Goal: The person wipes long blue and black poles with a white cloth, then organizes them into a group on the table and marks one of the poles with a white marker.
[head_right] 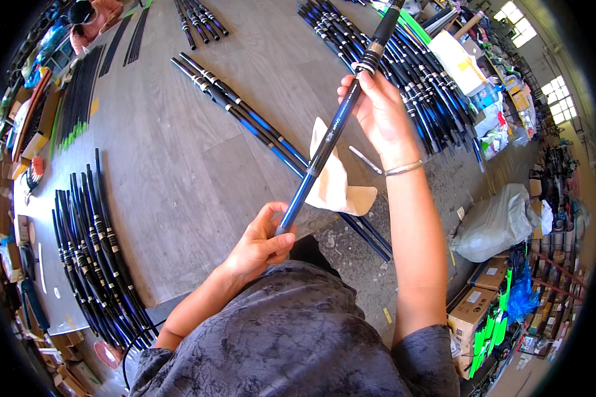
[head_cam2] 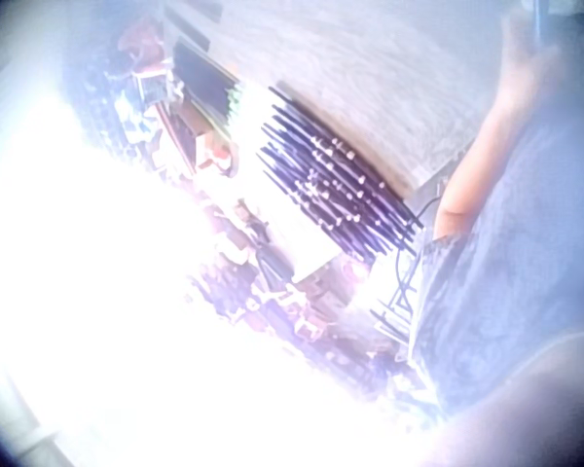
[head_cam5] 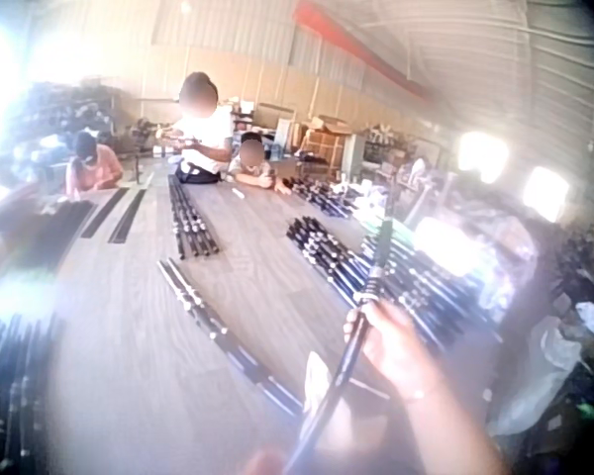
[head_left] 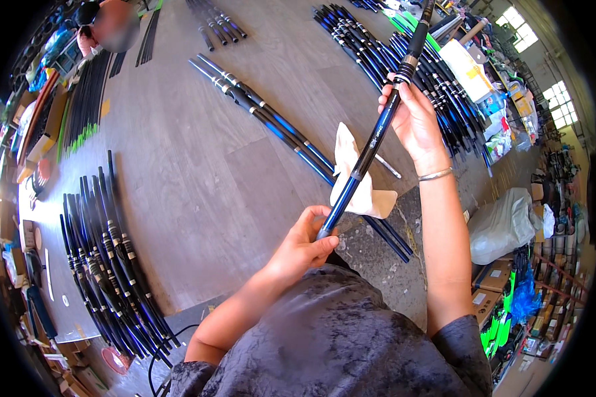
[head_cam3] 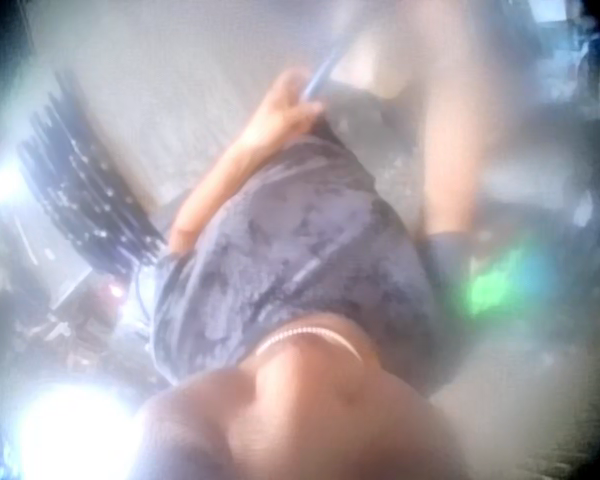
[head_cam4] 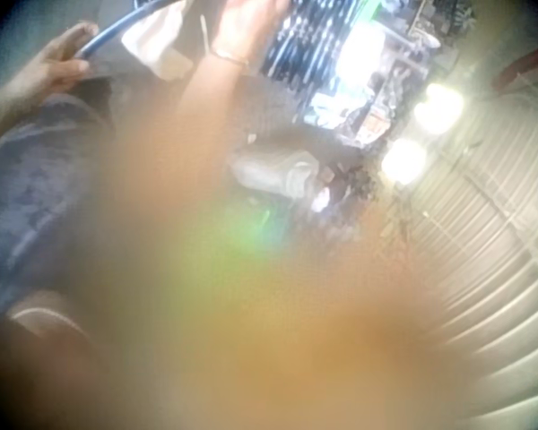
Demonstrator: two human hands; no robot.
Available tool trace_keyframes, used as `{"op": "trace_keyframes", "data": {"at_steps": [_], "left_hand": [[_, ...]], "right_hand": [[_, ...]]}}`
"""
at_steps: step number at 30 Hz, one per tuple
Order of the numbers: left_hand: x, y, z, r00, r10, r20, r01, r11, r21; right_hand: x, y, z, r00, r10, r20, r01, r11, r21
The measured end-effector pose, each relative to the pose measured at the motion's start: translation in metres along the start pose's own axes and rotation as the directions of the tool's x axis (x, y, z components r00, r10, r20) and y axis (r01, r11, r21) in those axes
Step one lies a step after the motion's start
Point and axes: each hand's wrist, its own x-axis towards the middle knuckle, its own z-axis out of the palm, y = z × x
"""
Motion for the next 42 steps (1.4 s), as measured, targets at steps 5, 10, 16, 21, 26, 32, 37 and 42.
{"op": "trace_keyframes", "data": {"at_steps": [5,10,16,21,26,32,37,42], "left_hand": [[0.003,-0.001,-0.002,0.998,-0.055,0.041,0.055,0.998,-0.003],[0.000,0.001,-0.002,1.000,0.011,-0.029,-0.009,0.997,0.078],[-0.003,0.008,-0.027,0.978,0.092,-0.188,-0.091,0.996,0.017],[-0.001,0.011,-0.037,0.948,0.148,-0.283,-0.148,0.989,0.020],[0.002,0.014,-0.040,0.934,0.173,-0.313,-0.170,0.985,0.038],[0.008,0.015,-0.037,0.937,0.153,-0.314,-0.135,0.988,0.079],[0.013,0.016,-0.036,0.936,0.135,-0.325,-0.125,0.991,0.050],[0.018,0.015,-0.033,0.944,0.150,-0.294,-0.145,0.989,0.040]], "right_hand": [[0.001,0.008,-0.004,1.000,0.020,-0.008,-0.020,1.000,0.012],[0.000,0.025,-0.003,0.985,0.150,0.081,-0.151,0.989,0.005],[0.000,0.069,-0.050,0.941,0.317,-0.123,-0.337,0.829,-0.445],[-0.004,0.153,-0.122,0.916,0.260,-0.306,-0.396,0.454,-0.799],[0.014,0.191,-0.111,0.933,0.033,-0.357,-0.358,0.166,-0.919],[0.012,0.172,-0.111,0.968,0.026,-0.251,-0.202,0.675,-0.710],[-0.017,0.100,-0.031,0.964,0.002,-0.268,-0.029,0.995,-0.099],[-0.067,0.062,0.025,0.990,0.004,0.139,0.044,0.939,-0.341]]}}
